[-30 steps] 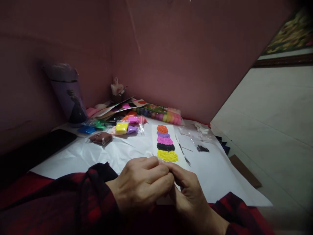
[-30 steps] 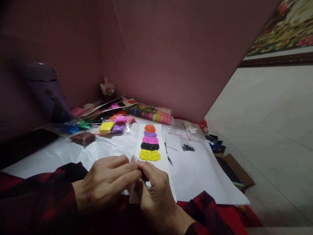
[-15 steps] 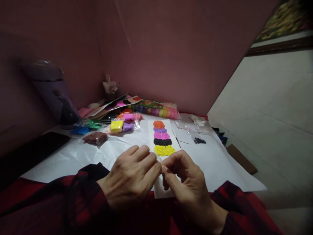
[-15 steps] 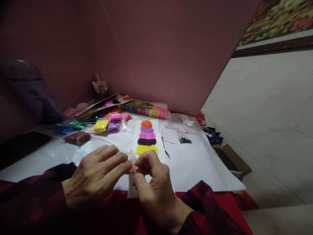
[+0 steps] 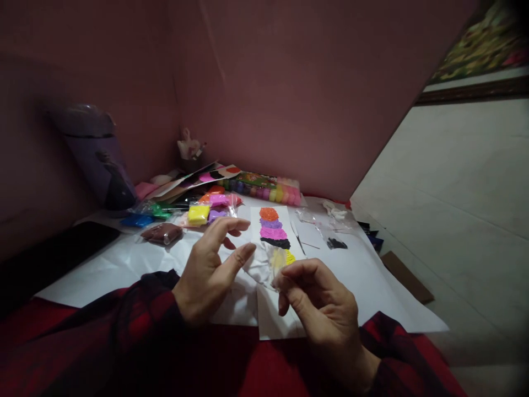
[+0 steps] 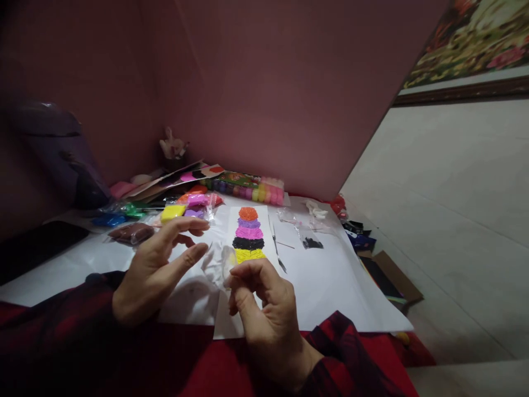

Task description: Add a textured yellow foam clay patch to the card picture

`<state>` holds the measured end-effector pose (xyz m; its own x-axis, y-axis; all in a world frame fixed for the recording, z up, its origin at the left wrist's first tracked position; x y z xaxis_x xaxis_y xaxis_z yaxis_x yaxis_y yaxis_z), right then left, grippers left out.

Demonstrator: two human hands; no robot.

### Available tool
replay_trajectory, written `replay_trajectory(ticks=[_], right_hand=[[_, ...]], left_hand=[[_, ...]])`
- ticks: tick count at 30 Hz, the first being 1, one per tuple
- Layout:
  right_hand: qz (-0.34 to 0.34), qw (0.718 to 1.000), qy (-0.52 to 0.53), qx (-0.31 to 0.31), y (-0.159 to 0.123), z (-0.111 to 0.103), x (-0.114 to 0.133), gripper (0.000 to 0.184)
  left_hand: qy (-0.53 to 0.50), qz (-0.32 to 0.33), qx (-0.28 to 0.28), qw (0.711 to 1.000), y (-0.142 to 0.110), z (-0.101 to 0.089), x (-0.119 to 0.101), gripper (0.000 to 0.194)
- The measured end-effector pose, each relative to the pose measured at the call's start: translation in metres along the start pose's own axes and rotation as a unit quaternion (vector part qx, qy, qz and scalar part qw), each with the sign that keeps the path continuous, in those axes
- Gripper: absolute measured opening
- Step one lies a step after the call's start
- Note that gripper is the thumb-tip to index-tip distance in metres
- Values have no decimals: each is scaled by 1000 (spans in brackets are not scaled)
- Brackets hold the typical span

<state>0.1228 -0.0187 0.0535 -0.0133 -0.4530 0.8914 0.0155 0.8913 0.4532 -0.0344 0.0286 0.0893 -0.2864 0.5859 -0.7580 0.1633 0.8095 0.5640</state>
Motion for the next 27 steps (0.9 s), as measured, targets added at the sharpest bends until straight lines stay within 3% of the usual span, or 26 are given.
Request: replay_trajectory(ticks=[2,5,7,12,17,21,27], right_hand=[[5,1000,10,-7,2,-1,1,6],[10,999,32,-14,4,-1,4,3],[19,999,47,-16,5,-1,5,3],[46,997,58,-20,8,-2,-1,8],[58,996,29,59,11,8,-7,23],[-1,992,-55,110,15,12,-1,16],[-86,980,-134,121,20,13,10,20]], left_hand=[[-96,-117,57,987,0,16,26,36],[-255,-254,140,923,-11,45,48,61],[-314,-305,161,884,-19,55,53,72],[-366,-318,213,848,-24,67,47,56],[-357,-358,151,849,-22,59,60,42],[-360,-383,119,842,-21,55,65,40],[-360,-448,146,805,-35,65,70,33]])
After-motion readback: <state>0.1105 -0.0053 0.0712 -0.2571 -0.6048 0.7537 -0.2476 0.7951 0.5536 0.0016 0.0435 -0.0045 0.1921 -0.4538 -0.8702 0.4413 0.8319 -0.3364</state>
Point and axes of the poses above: each hand's wrist, its own y-axis towards the middle knuckle, its own z-axis out of the palm, x = y × z, the point moved 10 cm from there along y, towards the middle knuckle, and after that the axes turned 4 degrees about y, right-handed, at the moved point
